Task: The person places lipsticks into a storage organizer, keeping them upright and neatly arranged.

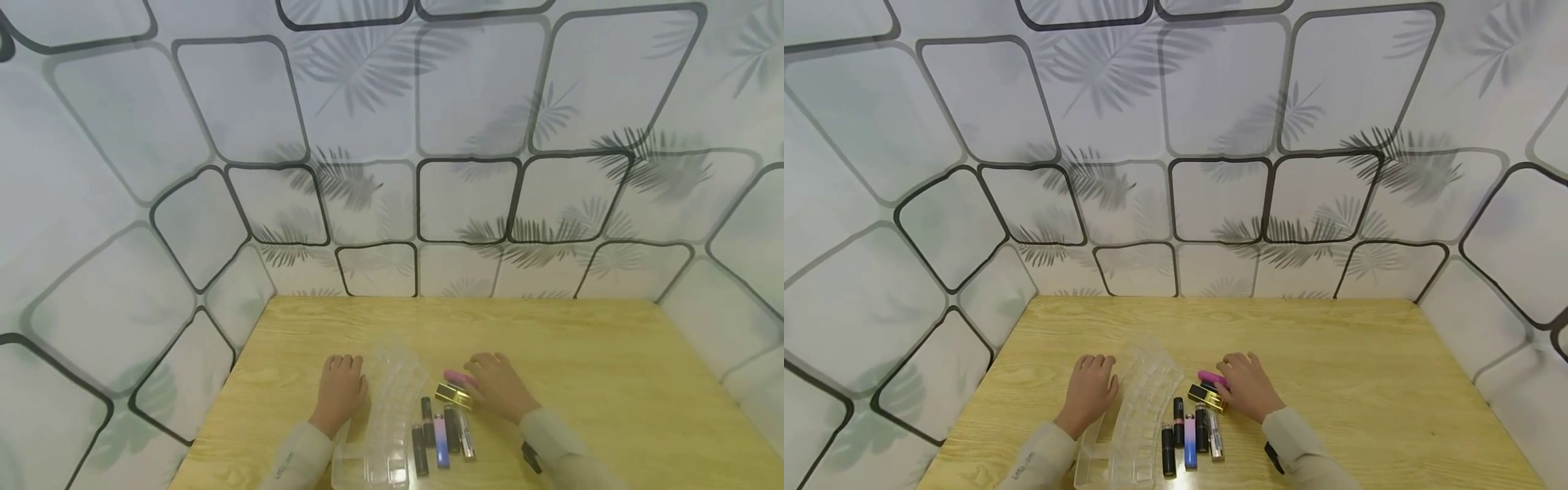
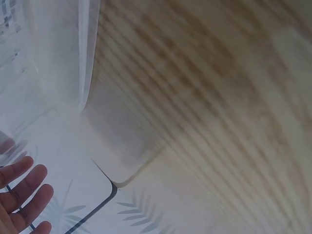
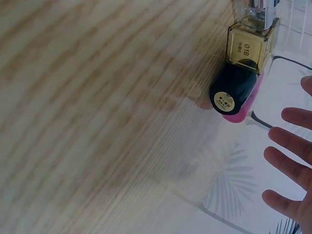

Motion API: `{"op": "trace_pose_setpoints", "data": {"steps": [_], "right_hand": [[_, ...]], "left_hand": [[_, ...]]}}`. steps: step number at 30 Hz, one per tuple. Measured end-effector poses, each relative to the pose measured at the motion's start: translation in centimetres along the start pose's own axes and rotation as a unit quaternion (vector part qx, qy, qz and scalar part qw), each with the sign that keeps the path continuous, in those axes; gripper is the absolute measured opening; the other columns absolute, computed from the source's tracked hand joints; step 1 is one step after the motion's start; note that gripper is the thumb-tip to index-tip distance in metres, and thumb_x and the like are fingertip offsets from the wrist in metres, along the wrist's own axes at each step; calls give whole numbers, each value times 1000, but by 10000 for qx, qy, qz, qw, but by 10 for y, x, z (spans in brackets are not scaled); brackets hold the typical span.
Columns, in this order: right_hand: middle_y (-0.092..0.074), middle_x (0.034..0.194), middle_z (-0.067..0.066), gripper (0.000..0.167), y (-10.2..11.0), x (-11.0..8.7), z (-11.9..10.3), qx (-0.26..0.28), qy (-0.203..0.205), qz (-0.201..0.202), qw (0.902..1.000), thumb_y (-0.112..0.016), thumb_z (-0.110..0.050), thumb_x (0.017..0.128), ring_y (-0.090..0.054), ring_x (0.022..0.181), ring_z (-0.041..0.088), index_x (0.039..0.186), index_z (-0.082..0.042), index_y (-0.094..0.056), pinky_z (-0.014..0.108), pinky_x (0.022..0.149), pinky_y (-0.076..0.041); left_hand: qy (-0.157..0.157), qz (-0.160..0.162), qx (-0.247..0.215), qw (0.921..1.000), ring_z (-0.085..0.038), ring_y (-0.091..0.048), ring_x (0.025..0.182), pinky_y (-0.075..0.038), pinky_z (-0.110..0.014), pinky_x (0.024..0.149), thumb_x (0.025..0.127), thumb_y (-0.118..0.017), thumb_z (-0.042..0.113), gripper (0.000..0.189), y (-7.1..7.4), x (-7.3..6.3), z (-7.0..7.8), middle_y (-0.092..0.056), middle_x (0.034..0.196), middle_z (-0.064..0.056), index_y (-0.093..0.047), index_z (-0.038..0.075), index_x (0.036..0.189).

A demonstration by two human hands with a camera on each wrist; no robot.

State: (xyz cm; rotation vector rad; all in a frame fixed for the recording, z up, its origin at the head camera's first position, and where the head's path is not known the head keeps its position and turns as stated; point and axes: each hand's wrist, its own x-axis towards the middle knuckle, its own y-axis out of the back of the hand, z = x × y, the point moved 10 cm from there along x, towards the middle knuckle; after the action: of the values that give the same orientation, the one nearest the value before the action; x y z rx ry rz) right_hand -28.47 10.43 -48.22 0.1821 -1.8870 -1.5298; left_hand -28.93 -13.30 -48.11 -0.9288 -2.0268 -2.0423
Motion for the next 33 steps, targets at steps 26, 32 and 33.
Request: {"op": "trace_pose_setpoints", "data": {"steps": [26, 32, 33], "right_hand": [[-65, 70, 2, 33, -39, 18, 12, 81, -206, -808, 9965, -58, -41, 88, -60, 66, 16, 74, -13, -66, 37, 66, -47], [-63, 66, 0, 34, -44, 20, 11, 59, -169, -926, 9955, -56, -40, 90, -59, 63, 15, 69, -14, -63, 36, 64, -46], [-63, 65, 0, 34, -44, 20, 11, 77, -165, -937, 9954, -56, -40, 90, -59, 63, 15, 69, -15, -62, 36, 64, -46]], "left_hand": [[700, -219, -322, 9968, -24, -56, 77, -47, -41, 74, 75, -66, 15, 23, -2, -2, -7, -62, 83, -9, -61, 7, 96], [723, -199, -396, 9964, -24, -56, 75, -47, -40, 73, 74, -65, 13, 24, -1, -1, -7, -60, 81, -9, -62, 7, 97], [716, -227, -385, 9964, -24, -56, 76, -47, -40, 74, 74, -64, 13, 25, -2, -2, -7, -60, 81, -9, -62, 7, 98]]}}
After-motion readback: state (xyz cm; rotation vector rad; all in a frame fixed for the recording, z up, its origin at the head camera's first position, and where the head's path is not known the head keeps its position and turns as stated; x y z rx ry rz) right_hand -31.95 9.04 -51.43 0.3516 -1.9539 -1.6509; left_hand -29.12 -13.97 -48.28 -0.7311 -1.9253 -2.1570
